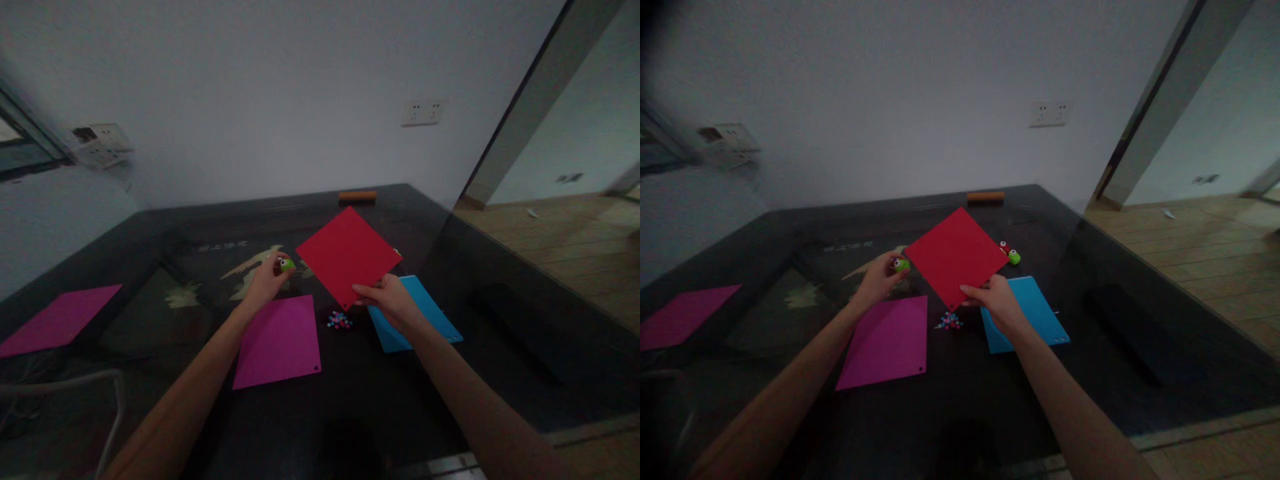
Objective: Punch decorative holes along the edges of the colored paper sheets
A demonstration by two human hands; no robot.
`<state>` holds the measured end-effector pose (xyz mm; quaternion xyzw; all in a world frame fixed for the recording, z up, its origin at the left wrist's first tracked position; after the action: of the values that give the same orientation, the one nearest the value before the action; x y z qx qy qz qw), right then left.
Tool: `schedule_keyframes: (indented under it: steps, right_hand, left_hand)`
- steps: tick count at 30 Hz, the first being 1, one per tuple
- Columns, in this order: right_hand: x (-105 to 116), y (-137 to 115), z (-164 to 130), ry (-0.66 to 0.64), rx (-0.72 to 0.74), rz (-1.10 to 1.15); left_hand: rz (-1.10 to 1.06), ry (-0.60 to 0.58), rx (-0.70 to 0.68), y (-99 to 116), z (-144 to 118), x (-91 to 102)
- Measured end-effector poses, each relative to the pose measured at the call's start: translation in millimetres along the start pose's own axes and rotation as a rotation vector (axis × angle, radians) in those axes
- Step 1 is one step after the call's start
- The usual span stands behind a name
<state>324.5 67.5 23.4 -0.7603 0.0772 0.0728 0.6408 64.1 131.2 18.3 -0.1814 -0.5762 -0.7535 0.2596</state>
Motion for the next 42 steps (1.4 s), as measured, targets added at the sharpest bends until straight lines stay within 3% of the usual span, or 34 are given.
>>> schedule_keyframes:
  steps: [10,15,17,31,42]
  right_hand:
    - [0,1,0,0.006,0.025,0.093]
    - [1,0,0,0.034,0.048,0.098]
    - [1,0,-1,0.035,0.048,0.096]
    - [0,-2,-1,0.142,0.123,0.126]
    - [-3,-1,-4,0.179,0.13,0.109]
  left_hand:
    - [-0.471,-0.206,0.212,22,-26,-16.1]
    - [-0.964,-0.284,0.471,26,-33,-26.1]
    - [-1.032,-0.302,0.512,28,-33,-28.7]
    - [-0.977,-0.287,0.488,48,-46,-35.0]
    - [-0.893,-0.46,0.457,69,-58,-38.2]
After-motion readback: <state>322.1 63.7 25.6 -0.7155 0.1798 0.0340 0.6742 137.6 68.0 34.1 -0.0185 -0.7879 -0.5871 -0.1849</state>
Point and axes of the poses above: each hand's wrist, its own z-axis towards the middle knuckle, its own x-axis out of the back of the hand, y = z × x, the point moved 4 cm from there along z, towards the middle knuckle, and after that the axes turned 6 degrees about y, right-handed, at the moved point
